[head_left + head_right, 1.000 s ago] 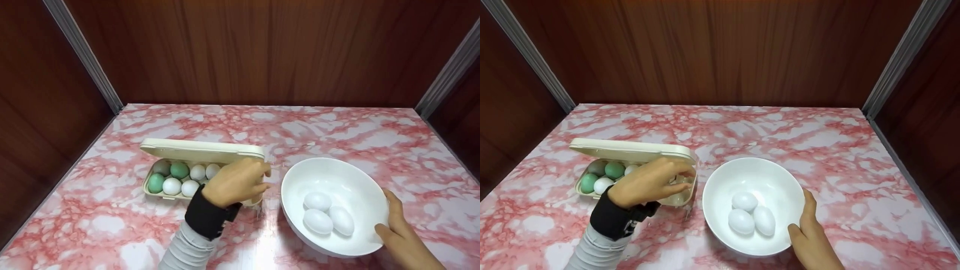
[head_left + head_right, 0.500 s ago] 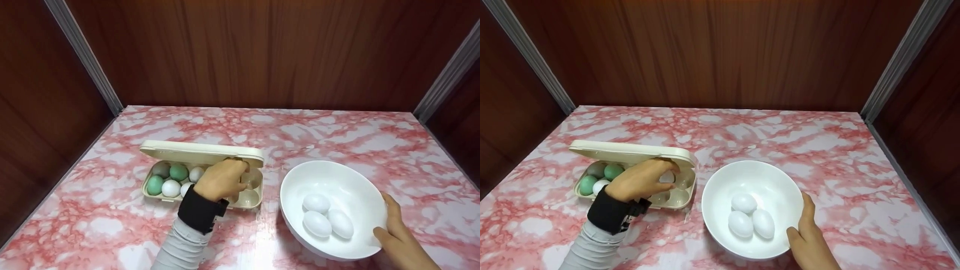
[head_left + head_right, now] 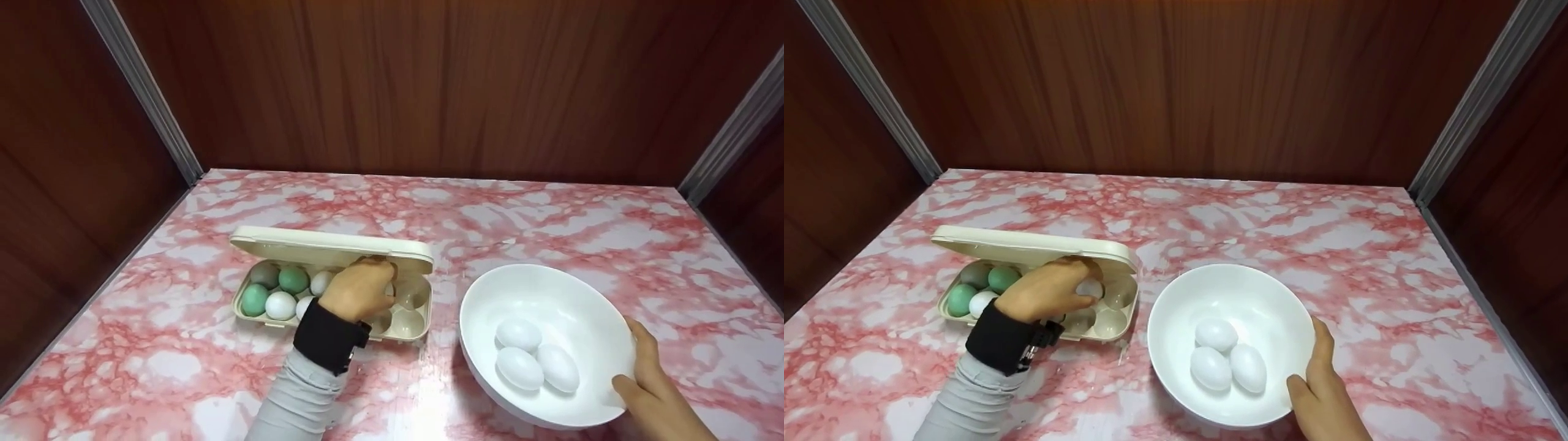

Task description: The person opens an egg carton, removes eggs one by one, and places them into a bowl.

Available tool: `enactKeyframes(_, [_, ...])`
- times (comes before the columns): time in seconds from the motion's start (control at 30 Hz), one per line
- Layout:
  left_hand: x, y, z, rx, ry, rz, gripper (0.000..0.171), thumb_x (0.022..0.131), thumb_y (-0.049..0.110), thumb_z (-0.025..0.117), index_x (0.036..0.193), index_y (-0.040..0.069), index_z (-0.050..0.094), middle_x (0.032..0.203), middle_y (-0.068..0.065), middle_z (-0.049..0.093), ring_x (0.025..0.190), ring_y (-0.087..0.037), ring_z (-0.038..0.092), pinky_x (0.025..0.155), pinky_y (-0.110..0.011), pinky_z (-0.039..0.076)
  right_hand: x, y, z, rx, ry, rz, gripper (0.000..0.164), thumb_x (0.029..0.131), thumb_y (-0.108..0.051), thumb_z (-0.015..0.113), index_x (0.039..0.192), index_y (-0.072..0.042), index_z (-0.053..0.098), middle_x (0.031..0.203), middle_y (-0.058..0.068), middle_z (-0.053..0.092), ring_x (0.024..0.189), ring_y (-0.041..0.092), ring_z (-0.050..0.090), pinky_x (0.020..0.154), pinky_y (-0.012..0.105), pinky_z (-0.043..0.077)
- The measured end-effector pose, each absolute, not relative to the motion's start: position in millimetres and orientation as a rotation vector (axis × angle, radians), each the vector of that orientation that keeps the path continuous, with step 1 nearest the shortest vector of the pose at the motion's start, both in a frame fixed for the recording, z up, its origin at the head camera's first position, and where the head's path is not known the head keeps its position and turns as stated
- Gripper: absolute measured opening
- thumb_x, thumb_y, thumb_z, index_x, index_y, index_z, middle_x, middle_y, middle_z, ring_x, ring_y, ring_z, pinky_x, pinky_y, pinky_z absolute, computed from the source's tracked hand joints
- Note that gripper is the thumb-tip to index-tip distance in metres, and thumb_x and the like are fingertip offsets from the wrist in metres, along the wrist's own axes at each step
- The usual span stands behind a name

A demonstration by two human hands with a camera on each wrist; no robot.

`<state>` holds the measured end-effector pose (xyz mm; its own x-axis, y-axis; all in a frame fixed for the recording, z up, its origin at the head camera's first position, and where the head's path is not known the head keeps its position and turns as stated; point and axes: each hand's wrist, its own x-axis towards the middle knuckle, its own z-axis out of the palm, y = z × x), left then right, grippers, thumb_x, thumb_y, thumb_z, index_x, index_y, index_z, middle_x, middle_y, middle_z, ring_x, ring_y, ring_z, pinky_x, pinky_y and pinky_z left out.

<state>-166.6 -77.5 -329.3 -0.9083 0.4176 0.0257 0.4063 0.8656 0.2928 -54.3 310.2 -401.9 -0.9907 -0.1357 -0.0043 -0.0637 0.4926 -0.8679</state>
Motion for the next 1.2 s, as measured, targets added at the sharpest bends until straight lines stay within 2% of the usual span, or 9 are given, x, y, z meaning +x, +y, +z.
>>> enactKeyframes(0.13, [-166, -72, -334, 0.624, 3.051, 0.429, 0.007, 0.079, 0.003, 0.068, 0.086, 0.003, 0.065, 0.090, -0.014, 0.069, 0.091, -0.035, 0.066, 0.078, -0.052, 0.055, -54, 310, -403, -0.204, 2.671, -1.557, 0.079, 0.089, 0.015, 0.034, 0.153, -0.006, -0.007, 0.148, 0.026, 0.011, 0.104, -0.013, 0.038, 0.075, 0.017, 0.045])
enactKeyframes(0.23, [-164, -66, -338, 0.614, 3.119, 0.364, 0.009, 0.076, -0.002, 0.069, 0.082, 0.004, 0.065, 0.086, -0.015, 0.067, 0.085, -0.036, 0.066, 0.071, -0.053, 0.056, -54, 309, -404, -0.212, 2.653, -1.613, 0.080, 0.087, 0.017, 0.033, 0.152, -0.007, -0.006, 0.146, 0.027, 0.011, 0.102, -0.011, 0.042, 0.073, 0.018, 0.046])
enactKeyframes(0.33, [-162, -62, -344, 0.653, 3.221, 0.277, 0.009, 0.076, -0.005, 0.069, 0.082, 0.002, 0.067, 0.083, -0.016, 0.067, 0.081, -0.035, 0.065, 0.068, -0.049, 0.057, -54, 308, -407, -0.208, 2.630, -1.655, 0.080, 0.086, 0.018, 0.033, 0.152, -0.010, -0.004, 0.144, 0.022, 0.013, 0.101, -0.008, 0.046, 0.073, 0.018, 0.047])
enactKeyframes(0.57, [-157, -55, -356, 0.649, 3.475, 0.096, 0.004, 0.079, -0.003, 0.069, 0.080, 0.001, 0.068, 0.081, -0.014, 0.067, 0.077, -0.030, 0.063, 0.056, -0.043, 0.056, -55, 313, -408, -0.198, 2.619, -1.602, 0.078, 0.091, 0.013, 0.033, 0.152, -0.009, -0.009, 0.147, 0.027, 0.010, 0.104, -0.010, 0.045, 0.075, 0.017, 0.046])
enactKeyframes(0.73, [-157, -55, -358, 0.631, 3.509, 0.084, 0.004, 0.080, -0.002, 0.068, 0.082, 0.001, 0.067, 0.084, -0.014, 0.066, 0.078, -0.030, 0.062, 0.056, -0.041, 0.055, -57, 314, -408, -0.200, 2.602, -1.597, 0.077, 0.092, 0.012, 0.033, 0.152, -0.011, -0.010, 0.147, 0.026, 0.009, 0.105, -0.008, 0.045, 0.075, 0.019, 0.048])
enactKeyframes(1.0, [-157, -57, -359, 0.642, 3.529, 0.093, 0.010, 0.077, -0.001, 0.071, 0.085, 0.001, 0.065, 0.086, -0.014, 0.065, 0.076, -0.030, 0.063, 0.054, -0.040, 0.054, -57, 313, -409, -0.231, 2.640, -1.602, 0.078, 0.090, 0.014, 0.033, 0.152, -0.007, -0.009, 0.147, 0.026, 0.008, 0.106, -0.013, 0.041, 0.076, 0.015, 0.045])
enactKeyframes(1.2, [-157, -55, -356, 0.558, 3.475, 0.086, 0.016, 0.074, 0.000, 0.074, 0.087, 0.003, 0.065, 0.088, -0.013, 0.065, 0.078, -0.030, 0.063, 0.056, -0.042, 0.053, -55, 311, -409, -0.233, 2.660, -1.635, 0.078, 0.089, 0.016, 0.033, 0.152, -0.008, -0.006, 0.146, 0.023, 0.010, 0.104, -0.013, 0.040, 0.075, 0.014, 0.044])
